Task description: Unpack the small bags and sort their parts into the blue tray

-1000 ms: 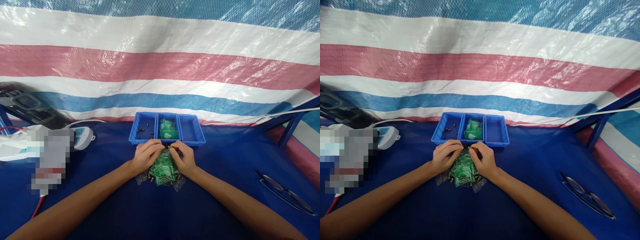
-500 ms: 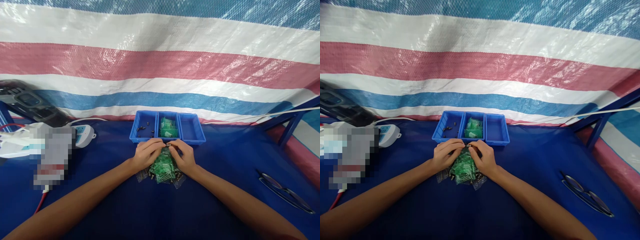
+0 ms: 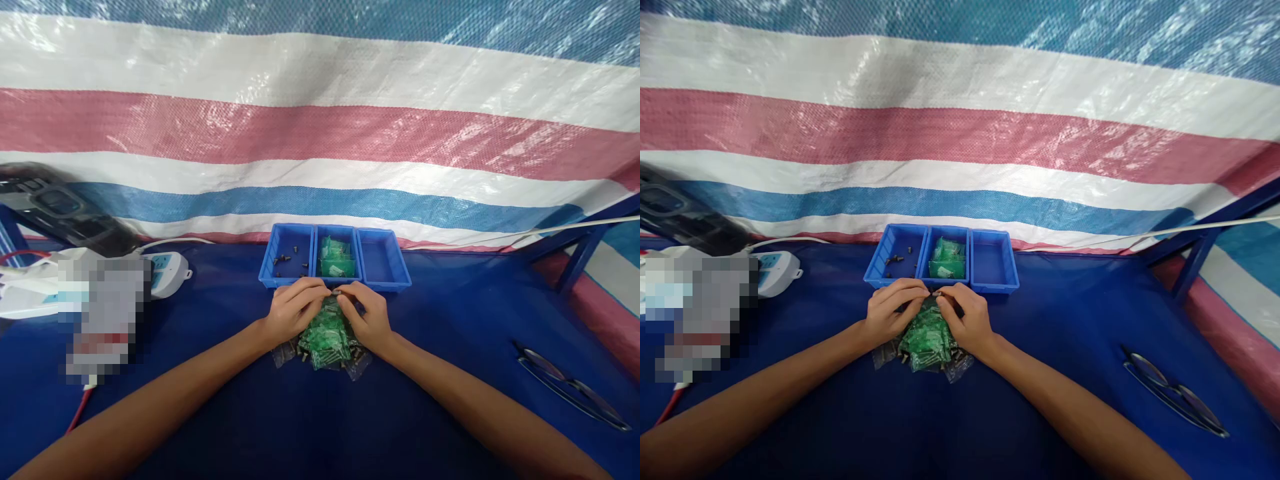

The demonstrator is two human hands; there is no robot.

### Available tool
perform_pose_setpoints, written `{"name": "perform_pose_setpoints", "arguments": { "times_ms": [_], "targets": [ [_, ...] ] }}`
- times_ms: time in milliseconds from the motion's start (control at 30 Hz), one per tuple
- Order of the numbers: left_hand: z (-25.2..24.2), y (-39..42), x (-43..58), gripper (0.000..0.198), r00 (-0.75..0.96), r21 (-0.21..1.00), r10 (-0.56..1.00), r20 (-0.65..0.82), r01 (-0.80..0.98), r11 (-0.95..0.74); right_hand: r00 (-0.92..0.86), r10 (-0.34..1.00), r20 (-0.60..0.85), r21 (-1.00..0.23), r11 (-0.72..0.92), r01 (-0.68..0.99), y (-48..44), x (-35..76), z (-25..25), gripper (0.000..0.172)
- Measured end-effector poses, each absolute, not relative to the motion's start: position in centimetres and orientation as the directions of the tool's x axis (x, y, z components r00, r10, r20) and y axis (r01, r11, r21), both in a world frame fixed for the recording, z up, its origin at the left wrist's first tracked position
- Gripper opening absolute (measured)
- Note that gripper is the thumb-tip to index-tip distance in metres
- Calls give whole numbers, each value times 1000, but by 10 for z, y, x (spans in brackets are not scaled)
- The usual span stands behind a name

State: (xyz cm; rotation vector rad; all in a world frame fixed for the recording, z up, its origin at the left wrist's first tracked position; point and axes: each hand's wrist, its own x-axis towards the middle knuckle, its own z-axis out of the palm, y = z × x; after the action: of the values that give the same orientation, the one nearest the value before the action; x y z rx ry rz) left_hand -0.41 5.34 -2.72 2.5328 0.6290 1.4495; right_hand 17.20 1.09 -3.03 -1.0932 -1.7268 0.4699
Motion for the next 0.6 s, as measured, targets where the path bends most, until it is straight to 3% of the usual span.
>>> {"name": "perform_pose_setpoints", "arguments": {
  "times_ms": [600],
  "targets": [
    [-29,53,-2,11,423,337,450,786,317,-887,-97,823,560,-716,539,444,11,174,-30,17]
  ]
}}
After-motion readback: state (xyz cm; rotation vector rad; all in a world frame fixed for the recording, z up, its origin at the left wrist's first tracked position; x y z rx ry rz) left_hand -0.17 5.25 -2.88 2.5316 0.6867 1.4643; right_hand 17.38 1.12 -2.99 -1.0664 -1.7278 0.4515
